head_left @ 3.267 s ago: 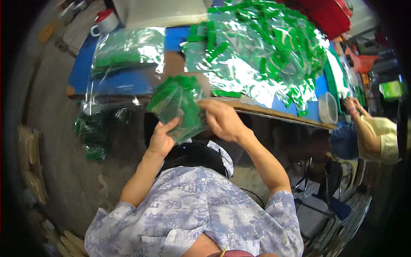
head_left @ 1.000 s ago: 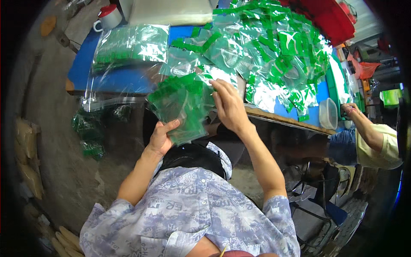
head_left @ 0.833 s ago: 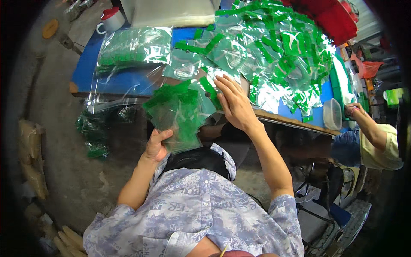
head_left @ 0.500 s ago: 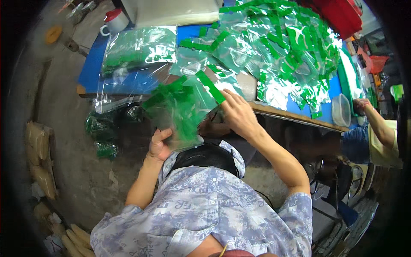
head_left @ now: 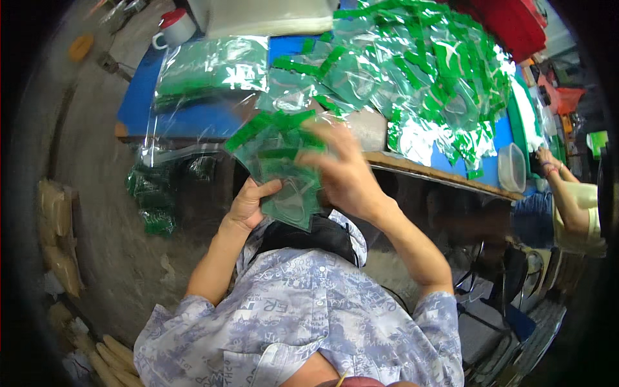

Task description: Organizing small green packets into stacks and placing them into larger clear plastic bags for bulk packaging.

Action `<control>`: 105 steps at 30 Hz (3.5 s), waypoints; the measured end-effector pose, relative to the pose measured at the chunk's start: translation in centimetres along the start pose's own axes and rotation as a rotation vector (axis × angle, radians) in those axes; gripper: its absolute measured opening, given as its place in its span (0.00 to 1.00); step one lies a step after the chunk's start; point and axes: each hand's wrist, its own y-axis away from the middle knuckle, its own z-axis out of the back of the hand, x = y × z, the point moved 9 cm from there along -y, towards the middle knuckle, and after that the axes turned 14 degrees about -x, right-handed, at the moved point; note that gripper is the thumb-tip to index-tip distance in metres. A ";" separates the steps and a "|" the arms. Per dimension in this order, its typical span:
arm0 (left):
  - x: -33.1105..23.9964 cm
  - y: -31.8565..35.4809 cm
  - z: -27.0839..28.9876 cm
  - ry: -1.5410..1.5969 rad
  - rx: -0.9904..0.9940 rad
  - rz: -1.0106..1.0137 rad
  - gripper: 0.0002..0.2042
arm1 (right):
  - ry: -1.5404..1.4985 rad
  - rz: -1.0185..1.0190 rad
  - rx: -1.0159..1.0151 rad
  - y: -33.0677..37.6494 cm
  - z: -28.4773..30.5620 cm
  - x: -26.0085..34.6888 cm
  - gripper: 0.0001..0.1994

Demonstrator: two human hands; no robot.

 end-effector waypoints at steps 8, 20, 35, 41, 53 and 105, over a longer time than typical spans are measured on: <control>1.1 0.5 -0.2 0.234 0.011 0.114 0.23 | -0.563 -0.962 -0.568 7.3 0.5 -9.3 0.15; 1.5 2.5 0.7 0.158 0.079 0.115 0.27 | -0.582 -0.939 0.421 2.4 -4.0 -5.5 0.16; 1.3 1.0 2.8 0.421 -0.111 0.111 0.22 | -0.258 -0.477 0.287 -0.9 -4.4 -6.6 0.12; 2.5 0.7 3.2 0.316 -0.133 0.129 0.21 | 0.595 0.009 0.038 -0.6 -0.2 -12.9 0.32; 2.8 -0.2 1.6 0.302 -0.071 0.104 0.23 | 0.170 -0.280 -0.199 3.3 3.0 -8.0 0.22; 1.0 -0.2 1.2 0.443 -0.128 0.082 0.25 | 0.282 0.021 0.208 -2.6 -1.6 -8.2 0.23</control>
